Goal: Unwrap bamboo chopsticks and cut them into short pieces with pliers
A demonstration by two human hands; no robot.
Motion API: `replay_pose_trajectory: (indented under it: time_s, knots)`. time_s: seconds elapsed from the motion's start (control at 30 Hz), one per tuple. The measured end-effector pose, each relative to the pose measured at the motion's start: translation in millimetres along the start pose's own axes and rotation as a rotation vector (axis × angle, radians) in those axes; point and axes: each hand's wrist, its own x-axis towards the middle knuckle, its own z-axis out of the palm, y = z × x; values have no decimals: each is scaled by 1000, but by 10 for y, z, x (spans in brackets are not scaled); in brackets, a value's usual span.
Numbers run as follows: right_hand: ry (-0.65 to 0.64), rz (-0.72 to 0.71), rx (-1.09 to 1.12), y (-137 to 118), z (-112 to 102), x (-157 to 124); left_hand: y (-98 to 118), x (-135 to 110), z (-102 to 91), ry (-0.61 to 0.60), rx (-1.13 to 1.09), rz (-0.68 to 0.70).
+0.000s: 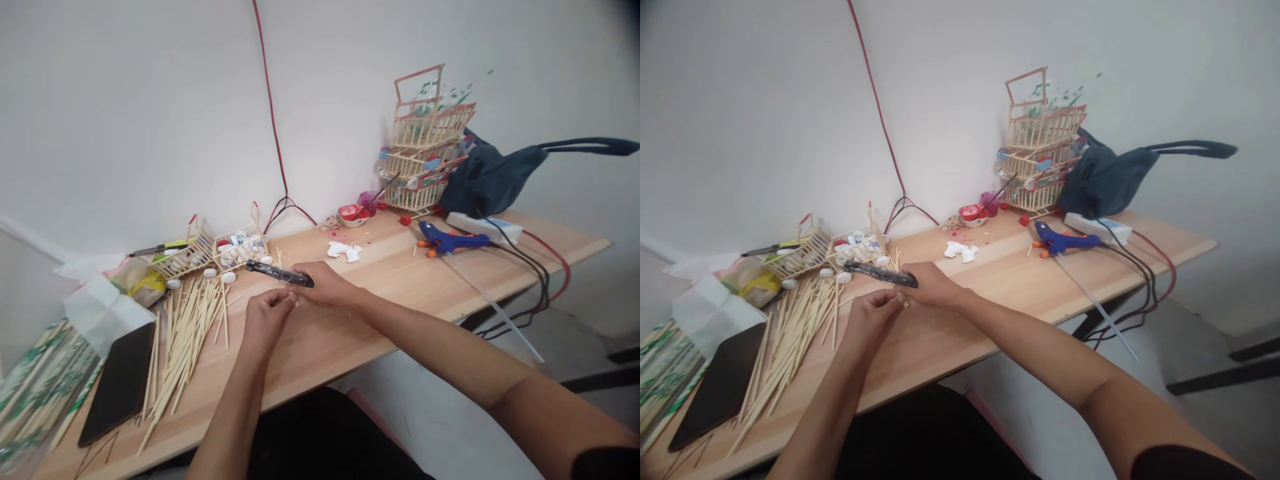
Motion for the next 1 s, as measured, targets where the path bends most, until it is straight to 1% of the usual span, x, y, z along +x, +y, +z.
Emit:
replay_pose_trajectory:
  time_s: [0.17,0.27,0.37,0.47,0.57,0.67,0.73,0.83,1.0]
  knots:
    - [6,19,61,22,-14,9,-29,4,-2,-34,-130,-73]
    - [25,47,106,76,-36,36,-34,1,-7,-80,-210,-67]
    - [60,127,159,129,-80,71,-15,-10,-9,-125,-328,-95]
    - [76,255,307,140,-123,89,11,-27,3,-120,-386,-122]
    - [67,334,440,106,-139,83,18,-48,26,-60,-277,-88]
    - [29,360,525,66,-133,69,15,-67,44,15,-94,-23]
    - [19,367,565,47,-127,62,25,-78,47,42,-20,21]
    - [15,374,595,20,-128,56,56,-91,48,45,17,60]
    - [8,405,599,-49,-146,41,63,-89,53,38,5,70]
